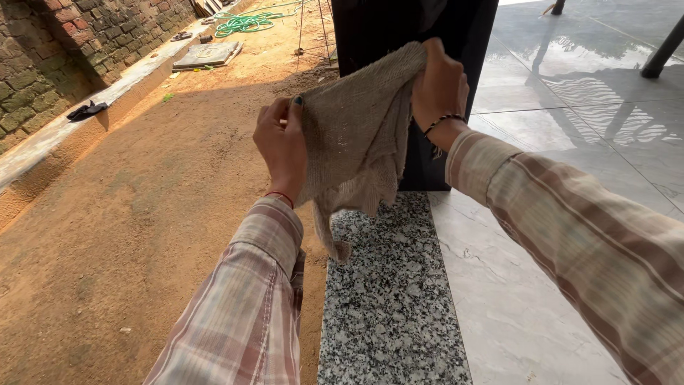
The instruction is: The person wipes the tiled floor and a granite ledge by hand with a cloth, moving around a wooden bed frame.
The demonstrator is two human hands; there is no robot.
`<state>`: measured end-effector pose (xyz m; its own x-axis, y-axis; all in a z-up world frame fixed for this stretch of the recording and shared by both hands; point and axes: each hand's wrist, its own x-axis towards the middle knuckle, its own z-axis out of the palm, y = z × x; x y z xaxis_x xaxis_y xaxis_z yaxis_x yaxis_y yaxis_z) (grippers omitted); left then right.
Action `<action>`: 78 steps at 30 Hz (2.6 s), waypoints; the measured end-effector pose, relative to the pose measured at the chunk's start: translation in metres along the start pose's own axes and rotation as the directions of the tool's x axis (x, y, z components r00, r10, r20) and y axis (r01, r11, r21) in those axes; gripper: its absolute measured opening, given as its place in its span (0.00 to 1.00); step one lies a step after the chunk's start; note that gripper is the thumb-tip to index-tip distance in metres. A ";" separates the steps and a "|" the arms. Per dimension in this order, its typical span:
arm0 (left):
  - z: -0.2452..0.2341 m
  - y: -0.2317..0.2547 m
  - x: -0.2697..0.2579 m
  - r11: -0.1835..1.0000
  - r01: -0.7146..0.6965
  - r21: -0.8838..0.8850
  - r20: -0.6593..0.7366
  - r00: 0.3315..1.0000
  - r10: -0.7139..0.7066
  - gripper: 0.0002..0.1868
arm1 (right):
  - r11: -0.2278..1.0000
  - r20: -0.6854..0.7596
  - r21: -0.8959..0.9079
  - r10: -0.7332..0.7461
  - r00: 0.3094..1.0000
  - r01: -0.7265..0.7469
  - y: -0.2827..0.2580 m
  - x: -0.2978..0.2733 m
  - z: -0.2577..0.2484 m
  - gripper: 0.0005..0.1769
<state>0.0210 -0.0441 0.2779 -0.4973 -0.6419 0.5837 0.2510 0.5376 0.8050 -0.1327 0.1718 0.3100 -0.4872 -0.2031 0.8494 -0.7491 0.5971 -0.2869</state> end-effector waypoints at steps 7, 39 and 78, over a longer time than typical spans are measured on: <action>-0.006 -0.020 -0.037 0.893 0.372 0.255 0.892 0.266 -0.366 0.19 | 0.765 0.936 -0.154 0.316 0.156 -0.625 0.105 -0.016 -0.039 0.21; 0.042 -0.253 -0.247 0.887 0.220 0.407 0.485 0.771 -0.413 0.19 | 0.962 0.364 -0.268 0.059 0.929 0.044 0.221 -0.517 -0.067 0.37; 0.043 -0.262 -0.261 0.897 0.037 0.441 0.418 0.876 -0.242 0.17 | 0.558 0.011 -0.736 0.576 0.817 -0.383 0.347 -0.512 -0.110 0.47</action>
<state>0.0498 0.0060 -0.0898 -0.8434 -0.4633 0.2722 -0.1595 0.6997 0.6964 -0.0939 0.5685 -0.1755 -0.8347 0.1693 0.5241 0.0990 0.9822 -0.1595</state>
